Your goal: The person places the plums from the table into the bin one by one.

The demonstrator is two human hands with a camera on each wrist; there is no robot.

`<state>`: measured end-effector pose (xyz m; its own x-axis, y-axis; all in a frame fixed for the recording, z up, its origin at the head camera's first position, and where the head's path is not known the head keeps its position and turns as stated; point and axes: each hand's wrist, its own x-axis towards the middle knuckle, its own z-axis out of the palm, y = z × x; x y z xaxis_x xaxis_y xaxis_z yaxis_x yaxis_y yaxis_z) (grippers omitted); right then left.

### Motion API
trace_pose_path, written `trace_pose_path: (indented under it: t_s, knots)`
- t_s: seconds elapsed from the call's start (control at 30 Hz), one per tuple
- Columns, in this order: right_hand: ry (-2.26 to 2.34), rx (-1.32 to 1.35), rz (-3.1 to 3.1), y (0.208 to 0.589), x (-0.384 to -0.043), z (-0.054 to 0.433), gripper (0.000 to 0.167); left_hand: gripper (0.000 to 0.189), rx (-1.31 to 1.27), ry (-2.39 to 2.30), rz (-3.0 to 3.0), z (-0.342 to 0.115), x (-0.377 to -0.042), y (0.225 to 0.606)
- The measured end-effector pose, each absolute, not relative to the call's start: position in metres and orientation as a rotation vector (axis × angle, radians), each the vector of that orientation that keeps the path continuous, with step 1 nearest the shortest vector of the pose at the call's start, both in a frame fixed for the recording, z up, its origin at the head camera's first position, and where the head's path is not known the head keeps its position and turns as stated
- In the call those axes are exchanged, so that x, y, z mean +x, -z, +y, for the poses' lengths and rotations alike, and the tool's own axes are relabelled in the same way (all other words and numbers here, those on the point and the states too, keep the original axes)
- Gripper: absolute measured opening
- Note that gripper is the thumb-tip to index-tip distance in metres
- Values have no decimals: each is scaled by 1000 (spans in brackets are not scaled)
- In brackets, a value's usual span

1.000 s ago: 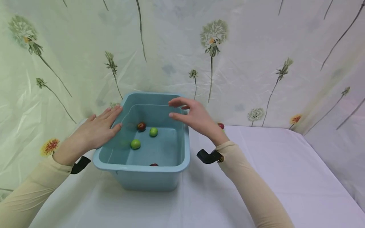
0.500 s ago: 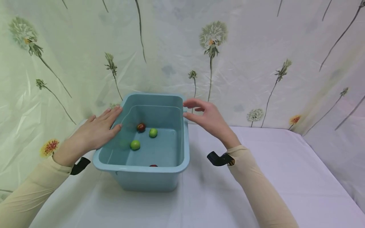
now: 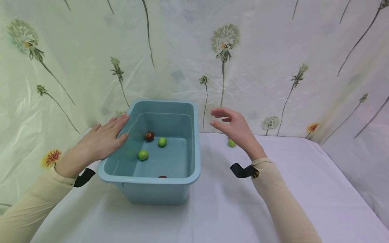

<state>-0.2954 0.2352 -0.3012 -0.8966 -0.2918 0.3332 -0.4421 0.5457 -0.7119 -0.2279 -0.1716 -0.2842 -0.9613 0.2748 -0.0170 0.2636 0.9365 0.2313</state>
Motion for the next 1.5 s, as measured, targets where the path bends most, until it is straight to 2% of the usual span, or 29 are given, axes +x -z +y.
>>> trace_pose_path:
  t_s: [1.07,1.5]
  knots:
    - [-1228,388,-2707,348,-317,295,52,64,418,-363,3052,-172,-228,287]
    - [-1194,366,-2805,370,-321,311,50,64,425,-360,3059,-172,-229,287]
